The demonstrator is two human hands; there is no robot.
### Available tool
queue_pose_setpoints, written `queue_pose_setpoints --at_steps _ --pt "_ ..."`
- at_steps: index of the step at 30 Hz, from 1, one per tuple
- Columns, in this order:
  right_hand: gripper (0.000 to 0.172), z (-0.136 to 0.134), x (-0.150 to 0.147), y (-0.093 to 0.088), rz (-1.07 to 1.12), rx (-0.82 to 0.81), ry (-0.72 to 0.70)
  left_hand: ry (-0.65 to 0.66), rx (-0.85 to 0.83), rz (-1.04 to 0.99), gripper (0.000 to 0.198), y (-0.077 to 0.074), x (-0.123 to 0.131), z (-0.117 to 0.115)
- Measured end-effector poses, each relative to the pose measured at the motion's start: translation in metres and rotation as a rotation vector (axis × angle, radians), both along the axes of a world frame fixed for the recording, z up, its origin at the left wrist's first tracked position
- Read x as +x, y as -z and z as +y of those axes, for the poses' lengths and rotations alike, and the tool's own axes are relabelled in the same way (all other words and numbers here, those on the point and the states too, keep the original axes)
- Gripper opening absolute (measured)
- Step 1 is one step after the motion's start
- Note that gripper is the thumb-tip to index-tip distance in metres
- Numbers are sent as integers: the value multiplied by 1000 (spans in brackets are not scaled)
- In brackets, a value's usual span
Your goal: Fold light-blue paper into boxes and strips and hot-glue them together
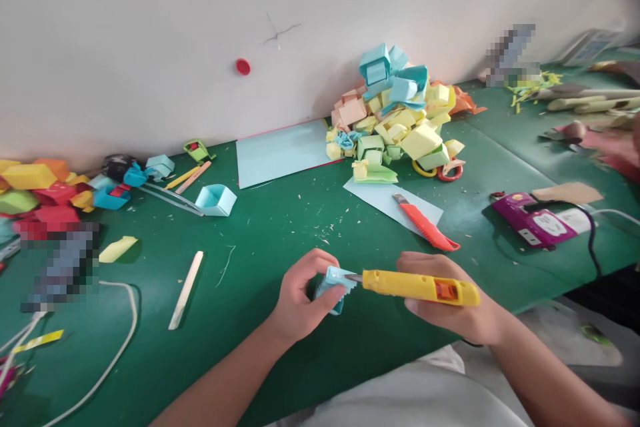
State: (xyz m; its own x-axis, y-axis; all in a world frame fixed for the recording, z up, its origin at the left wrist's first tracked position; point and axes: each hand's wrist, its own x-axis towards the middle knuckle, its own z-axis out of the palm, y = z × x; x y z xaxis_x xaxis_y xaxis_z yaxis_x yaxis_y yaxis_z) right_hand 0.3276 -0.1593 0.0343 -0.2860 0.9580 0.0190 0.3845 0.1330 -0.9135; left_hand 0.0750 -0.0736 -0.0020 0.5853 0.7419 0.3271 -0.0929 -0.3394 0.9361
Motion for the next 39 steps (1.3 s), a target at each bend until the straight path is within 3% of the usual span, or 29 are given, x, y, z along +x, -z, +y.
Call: queue_pose_setpoints --at_steps 15,27,39 --pt "29 -3 6 3 -3 40 -10 2 -7 3 15 0 1 0" --pt "13 -4 2 -1 55 38 -55 6 -5 7 16 1 0 0" --pt "31 -4 5 3 31 93 35 -7 22 1 21 0 1 0"
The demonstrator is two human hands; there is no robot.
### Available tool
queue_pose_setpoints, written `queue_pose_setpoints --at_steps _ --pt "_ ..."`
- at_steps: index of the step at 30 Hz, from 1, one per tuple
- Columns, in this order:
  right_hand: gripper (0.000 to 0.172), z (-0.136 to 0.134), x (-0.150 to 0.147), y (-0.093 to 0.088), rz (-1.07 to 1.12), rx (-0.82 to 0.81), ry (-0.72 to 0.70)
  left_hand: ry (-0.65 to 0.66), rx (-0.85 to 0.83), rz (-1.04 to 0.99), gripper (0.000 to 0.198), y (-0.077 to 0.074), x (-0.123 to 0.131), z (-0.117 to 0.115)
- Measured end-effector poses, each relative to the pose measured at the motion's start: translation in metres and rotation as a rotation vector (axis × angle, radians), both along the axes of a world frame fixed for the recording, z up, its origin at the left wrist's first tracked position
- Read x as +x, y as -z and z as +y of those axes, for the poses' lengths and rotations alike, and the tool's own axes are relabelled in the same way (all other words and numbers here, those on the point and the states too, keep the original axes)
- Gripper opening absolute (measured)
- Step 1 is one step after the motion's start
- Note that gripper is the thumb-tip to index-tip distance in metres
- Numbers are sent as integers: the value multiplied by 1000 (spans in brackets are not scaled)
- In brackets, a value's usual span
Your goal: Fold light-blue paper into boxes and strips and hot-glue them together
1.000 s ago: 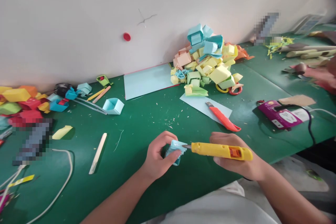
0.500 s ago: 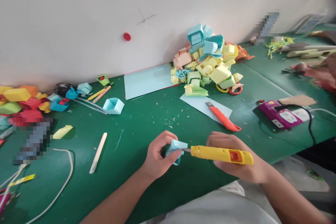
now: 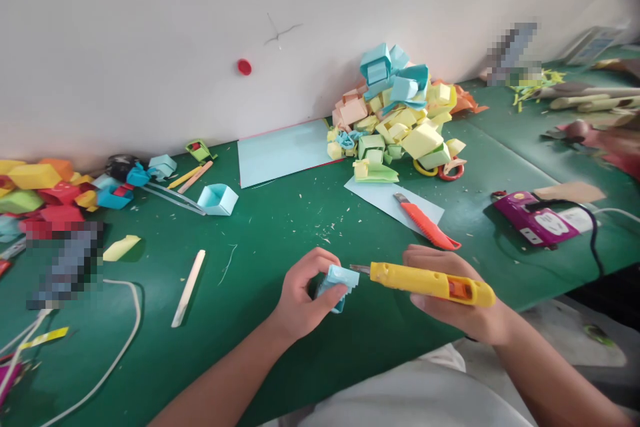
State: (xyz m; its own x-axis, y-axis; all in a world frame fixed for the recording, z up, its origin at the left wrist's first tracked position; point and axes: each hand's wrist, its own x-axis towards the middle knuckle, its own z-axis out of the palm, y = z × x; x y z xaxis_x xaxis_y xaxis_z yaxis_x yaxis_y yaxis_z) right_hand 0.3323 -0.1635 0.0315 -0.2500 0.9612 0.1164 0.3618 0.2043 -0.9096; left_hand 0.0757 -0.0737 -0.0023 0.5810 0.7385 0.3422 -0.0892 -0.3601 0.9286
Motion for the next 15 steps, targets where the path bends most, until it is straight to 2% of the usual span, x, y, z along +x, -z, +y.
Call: queue_pose_setpoints --at_steps 7,15 --pt "31 2 1 1 -51 30 -47 -9 -5 14 24 0 1 0" --pt "31 0 3 1 -57 30 -48 12 -11 10 18 0 0 0"
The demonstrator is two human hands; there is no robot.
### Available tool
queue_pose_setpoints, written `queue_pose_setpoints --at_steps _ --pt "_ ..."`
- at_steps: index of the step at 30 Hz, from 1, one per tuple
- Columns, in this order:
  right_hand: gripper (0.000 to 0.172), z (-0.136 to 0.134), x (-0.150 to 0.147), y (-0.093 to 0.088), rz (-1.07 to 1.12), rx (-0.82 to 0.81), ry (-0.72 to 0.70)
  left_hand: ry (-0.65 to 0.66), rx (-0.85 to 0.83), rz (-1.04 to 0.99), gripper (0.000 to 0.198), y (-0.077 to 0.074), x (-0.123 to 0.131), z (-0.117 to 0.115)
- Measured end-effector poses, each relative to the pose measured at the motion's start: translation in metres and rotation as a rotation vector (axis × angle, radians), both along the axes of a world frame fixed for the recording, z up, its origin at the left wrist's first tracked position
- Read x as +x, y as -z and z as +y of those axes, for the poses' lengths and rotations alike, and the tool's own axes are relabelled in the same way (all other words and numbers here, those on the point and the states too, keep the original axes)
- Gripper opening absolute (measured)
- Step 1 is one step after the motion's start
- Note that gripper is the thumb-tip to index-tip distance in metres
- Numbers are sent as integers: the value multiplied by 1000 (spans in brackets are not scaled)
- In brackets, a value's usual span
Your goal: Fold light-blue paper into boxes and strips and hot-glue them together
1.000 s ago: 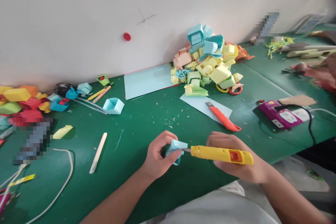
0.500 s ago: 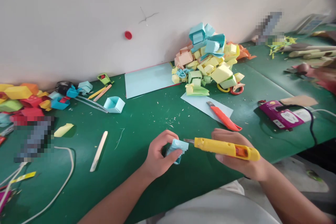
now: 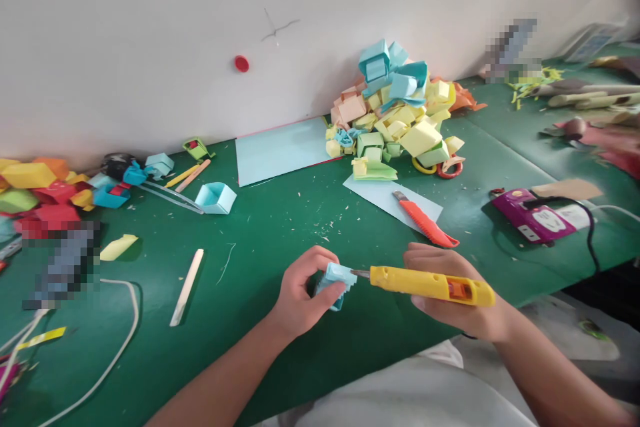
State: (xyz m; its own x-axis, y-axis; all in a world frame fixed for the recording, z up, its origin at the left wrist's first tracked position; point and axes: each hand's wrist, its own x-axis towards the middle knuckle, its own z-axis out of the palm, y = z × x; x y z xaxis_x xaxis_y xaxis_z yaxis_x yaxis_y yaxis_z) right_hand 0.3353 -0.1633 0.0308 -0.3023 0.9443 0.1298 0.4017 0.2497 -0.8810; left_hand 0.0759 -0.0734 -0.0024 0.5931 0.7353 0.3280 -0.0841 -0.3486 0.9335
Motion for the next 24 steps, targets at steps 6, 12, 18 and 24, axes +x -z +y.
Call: queue_pose_setpoints --at_steps 6,12,18,24 --pt "31 -2 1 2 -12 -14 -8 5 -10 8 21 0 0 -1" --pt "30 -2 1 1 -35 -20 -13 -9 -1 15 23 -1 0 0" --pt "30 -2 0 -2 -64 -44 -9 -19 21 24 24 -2 1 0" --pt "30 -3 1 -3 -72 -51 -5 -10 31 14 21 0 0 1"
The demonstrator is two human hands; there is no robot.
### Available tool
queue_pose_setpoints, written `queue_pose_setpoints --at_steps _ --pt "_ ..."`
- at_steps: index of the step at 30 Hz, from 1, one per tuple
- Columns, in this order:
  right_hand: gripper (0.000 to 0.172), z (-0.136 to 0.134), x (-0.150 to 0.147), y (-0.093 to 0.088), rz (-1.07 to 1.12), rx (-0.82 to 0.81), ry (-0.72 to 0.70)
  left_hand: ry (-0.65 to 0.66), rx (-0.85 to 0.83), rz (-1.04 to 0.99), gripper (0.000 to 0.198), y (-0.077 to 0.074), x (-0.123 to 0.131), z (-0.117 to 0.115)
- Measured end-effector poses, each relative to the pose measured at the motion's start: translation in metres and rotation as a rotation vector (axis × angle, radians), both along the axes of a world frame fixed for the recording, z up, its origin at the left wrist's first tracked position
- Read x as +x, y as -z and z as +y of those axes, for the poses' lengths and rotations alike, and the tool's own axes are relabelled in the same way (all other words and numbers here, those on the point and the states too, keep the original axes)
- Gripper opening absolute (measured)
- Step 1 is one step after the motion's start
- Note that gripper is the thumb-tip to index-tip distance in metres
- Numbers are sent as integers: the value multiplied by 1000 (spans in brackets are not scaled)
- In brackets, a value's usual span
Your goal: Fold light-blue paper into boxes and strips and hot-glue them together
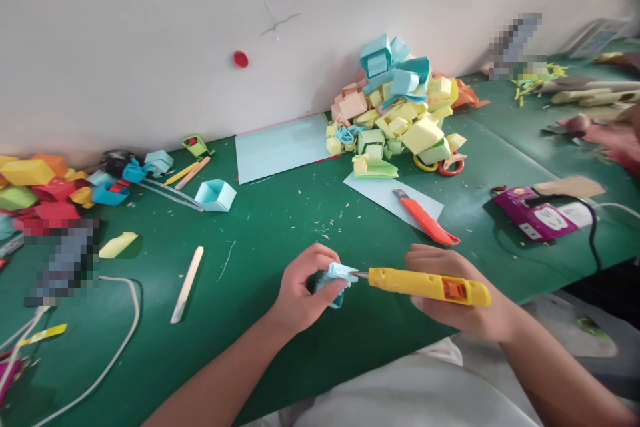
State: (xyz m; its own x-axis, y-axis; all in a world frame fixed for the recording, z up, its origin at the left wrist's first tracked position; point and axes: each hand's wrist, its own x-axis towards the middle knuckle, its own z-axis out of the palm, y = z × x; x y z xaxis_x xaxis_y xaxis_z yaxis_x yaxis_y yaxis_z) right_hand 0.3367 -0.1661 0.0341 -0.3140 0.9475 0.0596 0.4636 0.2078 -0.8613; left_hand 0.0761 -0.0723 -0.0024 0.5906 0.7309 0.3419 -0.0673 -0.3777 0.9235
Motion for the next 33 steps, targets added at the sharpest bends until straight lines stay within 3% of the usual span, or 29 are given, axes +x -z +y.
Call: queue_pose_setpoints --at_steps 22,29,33 --pt "24 -5 1 -7 -62 16 -66 -12 17 -3 17 0 0 0" --pt "10 -8 5 -8 86 3 -40 -13 -17 -5 19 -1 0 0" --pt "14 -8 3 -10 187 -63 11 -15 -36 5 18 1 0 0"
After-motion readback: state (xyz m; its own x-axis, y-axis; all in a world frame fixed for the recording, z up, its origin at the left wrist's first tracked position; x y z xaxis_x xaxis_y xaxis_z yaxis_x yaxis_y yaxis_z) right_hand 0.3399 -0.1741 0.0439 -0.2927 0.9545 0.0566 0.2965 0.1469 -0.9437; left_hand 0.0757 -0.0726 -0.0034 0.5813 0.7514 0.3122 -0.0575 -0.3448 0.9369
